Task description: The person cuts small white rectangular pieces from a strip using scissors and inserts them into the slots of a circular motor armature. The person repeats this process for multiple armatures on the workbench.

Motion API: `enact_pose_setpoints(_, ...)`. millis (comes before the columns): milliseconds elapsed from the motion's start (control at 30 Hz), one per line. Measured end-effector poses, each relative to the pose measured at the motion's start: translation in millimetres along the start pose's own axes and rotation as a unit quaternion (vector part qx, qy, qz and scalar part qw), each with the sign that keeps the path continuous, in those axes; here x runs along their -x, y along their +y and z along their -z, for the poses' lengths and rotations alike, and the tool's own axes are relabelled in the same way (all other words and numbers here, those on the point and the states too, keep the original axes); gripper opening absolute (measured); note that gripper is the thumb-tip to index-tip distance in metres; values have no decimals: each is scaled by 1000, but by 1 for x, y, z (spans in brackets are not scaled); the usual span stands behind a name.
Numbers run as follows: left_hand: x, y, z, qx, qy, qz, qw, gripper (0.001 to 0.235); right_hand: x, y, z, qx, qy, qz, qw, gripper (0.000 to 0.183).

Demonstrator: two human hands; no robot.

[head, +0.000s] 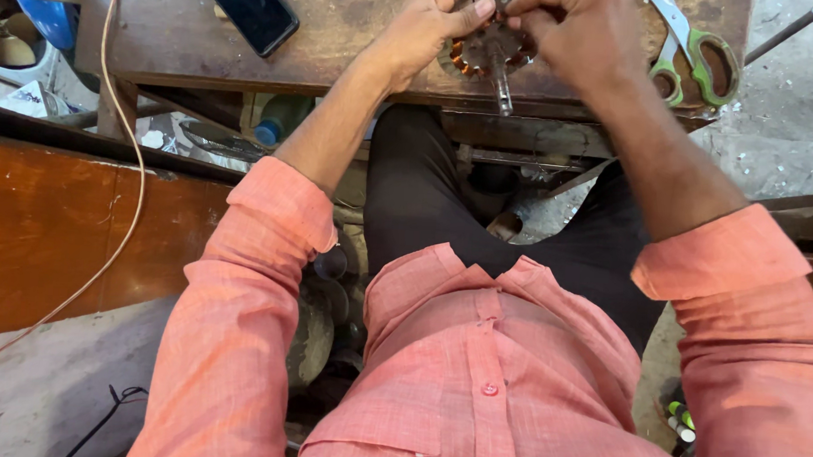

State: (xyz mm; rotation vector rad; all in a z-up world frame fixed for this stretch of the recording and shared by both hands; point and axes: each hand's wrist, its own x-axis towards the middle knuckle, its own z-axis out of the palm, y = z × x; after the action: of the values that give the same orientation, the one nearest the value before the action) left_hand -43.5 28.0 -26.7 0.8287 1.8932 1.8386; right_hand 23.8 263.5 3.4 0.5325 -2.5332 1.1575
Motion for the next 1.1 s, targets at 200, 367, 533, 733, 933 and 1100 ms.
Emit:
enact_pose_setpoints(200,-1,5,3,3,-17,3,1000,32,5,-12,-7,84,106,113,984,10)
enact_pose_setpoints(367,1,-4,-2,2,31,13,999,34,18,-23,-18,87,145,81,982,14)
enact_pose_setpoints(533,-1,-5,-7,-5,34,2,999,34,19,-30,-17,120,132,79,981,13)
enact_pose_setpoints(733,-2,-9,-12,-30,69,27,997,32,13,-25,-15,113,108,40,987,12)
enact_pose_setpoints(933,-5,-13,-29,-111,90,-44,989,36,22,-15,-21,159,156,115,968,12)
enact_pose_setpoints(1100,-8,-29,-36,-51,226,66,971,39,34,-5,-17,119,180,107,970,9)
